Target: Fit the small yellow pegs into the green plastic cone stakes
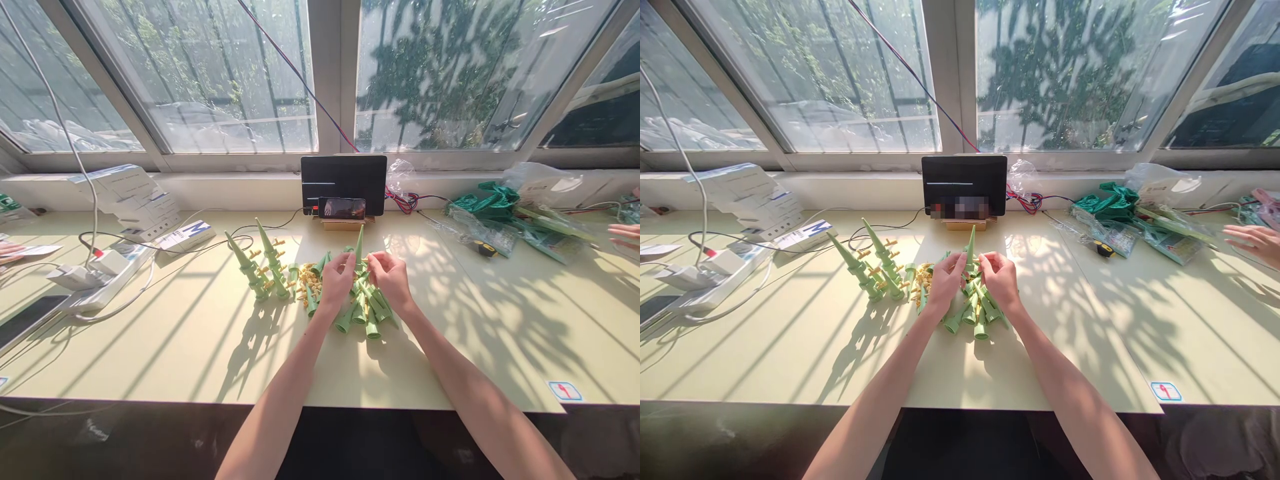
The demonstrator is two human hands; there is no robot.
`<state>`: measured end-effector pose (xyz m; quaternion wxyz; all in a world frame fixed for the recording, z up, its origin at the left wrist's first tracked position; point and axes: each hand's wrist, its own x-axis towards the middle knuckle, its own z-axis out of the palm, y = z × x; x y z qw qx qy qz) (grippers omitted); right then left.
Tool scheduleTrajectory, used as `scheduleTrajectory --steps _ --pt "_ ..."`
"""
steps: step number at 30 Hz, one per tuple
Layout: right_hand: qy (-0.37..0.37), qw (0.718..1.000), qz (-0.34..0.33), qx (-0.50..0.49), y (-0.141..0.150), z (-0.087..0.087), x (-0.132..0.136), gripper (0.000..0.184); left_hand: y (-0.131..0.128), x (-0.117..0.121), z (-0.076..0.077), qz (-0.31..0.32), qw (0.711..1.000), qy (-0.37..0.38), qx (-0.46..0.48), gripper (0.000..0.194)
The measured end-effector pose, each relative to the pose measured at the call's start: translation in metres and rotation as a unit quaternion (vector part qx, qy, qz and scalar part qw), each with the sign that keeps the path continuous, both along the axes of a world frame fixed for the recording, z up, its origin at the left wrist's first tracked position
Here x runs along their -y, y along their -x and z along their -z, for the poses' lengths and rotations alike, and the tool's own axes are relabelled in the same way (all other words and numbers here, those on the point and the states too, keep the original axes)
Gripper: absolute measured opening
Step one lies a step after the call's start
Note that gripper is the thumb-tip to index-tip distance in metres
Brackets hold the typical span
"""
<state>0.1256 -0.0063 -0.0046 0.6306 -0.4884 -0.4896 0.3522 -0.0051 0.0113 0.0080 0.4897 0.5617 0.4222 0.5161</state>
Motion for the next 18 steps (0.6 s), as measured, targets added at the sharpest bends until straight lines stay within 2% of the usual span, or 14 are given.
scheduleTrajectory --steps 5,12,18 --pt "-0.011 0.999 0.005 0.041 -0.0007 0.0057 -0.0006 0.034 -0.0003 -0.0007 0.0006 -0.002 0.999 0.015 0.028 0.042" --pt "-0.043 0.991 0.036 0.119 0.0013 0.0002 0.0056 0.028 -0.0007 -0.0026 0.0046 -0.009 0.999 0.028 0.04 0.04" --pt "-0.073 0.987 0.023 0.144 0.0023 0.002 0.0071 0.025 -0.0007 -0.0012 0.0018 -0.014 0.998 0.038 0.038 0.038"
